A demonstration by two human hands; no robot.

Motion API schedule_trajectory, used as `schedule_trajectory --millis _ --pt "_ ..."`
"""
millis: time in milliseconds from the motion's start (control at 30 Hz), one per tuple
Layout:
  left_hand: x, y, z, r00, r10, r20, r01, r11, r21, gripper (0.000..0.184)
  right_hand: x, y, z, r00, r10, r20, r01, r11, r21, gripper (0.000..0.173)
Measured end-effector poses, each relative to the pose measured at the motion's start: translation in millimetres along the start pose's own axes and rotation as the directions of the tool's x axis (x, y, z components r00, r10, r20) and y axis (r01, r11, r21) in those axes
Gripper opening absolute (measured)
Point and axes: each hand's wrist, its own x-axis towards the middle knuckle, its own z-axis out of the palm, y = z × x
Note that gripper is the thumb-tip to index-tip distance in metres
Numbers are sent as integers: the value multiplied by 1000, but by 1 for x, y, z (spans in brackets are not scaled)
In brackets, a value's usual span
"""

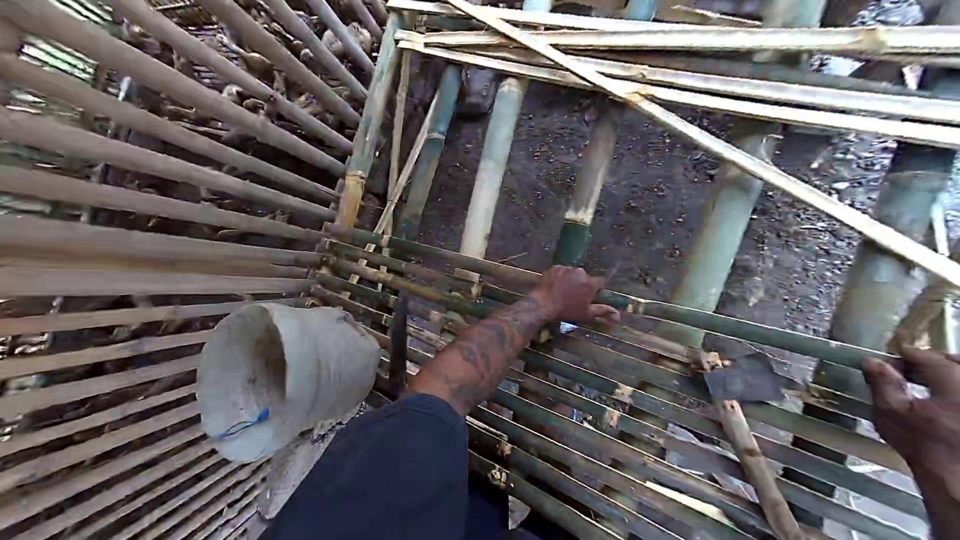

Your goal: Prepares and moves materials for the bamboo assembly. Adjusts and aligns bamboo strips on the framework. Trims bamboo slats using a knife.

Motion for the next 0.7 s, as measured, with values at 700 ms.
schedule_trajectory --millis 700 --pt "22 -25 46 914 193 -357 -194 980 33 52 6 4 20 948 251 198 -237 967 -92 52"
